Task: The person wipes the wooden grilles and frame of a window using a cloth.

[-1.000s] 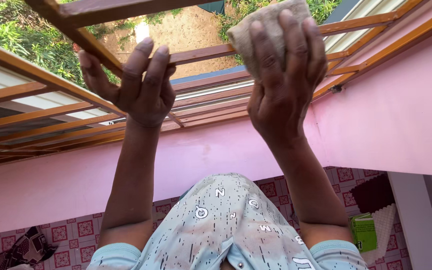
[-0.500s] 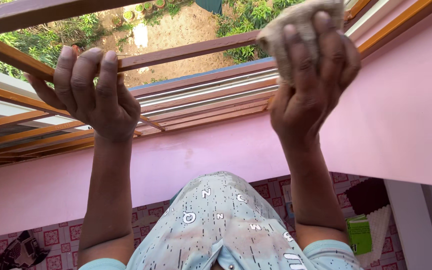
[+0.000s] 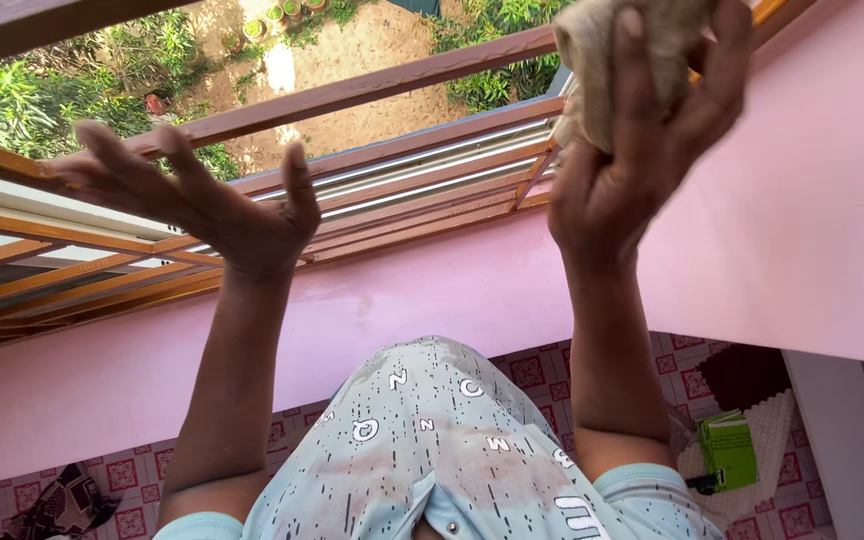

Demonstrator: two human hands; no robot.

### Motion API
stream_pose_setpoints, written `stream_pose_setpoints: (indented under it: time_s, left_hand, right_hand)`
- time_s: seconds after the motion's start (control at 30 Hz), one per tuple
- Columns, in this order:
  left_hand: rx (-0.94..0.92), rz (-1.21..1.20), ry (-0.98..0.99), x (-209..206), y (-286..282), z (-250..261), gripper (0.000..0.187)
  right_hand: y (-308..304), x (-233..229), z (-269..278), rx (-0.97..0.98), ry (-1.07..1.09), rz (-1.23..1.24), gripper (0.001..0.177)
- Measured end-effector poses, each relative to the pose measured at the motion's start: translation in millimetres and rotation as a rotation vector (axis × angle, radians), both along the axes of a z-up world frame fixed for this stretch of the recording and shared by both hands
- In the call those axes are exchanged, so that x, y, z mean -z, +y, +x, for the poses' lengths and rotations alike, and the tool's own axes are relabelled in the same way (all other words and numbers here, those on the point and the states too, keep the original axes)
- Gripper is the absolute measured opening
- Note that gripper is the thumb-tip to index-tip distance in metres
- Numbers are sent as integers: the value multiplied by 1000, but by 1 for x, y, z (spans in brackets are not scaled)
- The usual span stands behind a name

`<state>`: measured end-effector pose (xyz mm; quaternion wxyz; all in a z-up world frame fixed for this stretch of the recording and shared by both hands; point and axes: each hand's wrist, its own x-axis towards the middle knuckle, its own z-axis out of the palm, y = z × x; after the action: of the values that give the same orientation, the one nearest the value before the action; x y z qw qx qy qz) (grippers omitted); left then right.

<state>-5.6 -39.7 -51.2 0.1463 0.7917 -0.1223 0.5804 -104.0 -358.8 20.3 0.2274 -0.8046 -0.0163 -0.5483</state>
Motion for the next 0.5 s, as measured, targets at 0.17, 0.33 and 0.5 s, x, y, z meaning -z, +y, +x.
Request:
stream_pose_setpoints:
  time_s: [0.17, 0.33, 0.5]
  left_hand:
    - [30, 182, 59, 18, -14, 3, 80]
    - [41, 280, -36, 18, -14, -7, 63]
    - [120, 351, 58, 5, -25, -19, 29]
  right_hand:
    - [5, 35, 1, -52, 63, 73, 51]
    - [-3, 50, -10, -103, 131, 81, 50]
    - [30, 55, 0, -68, 138, 91, 57]
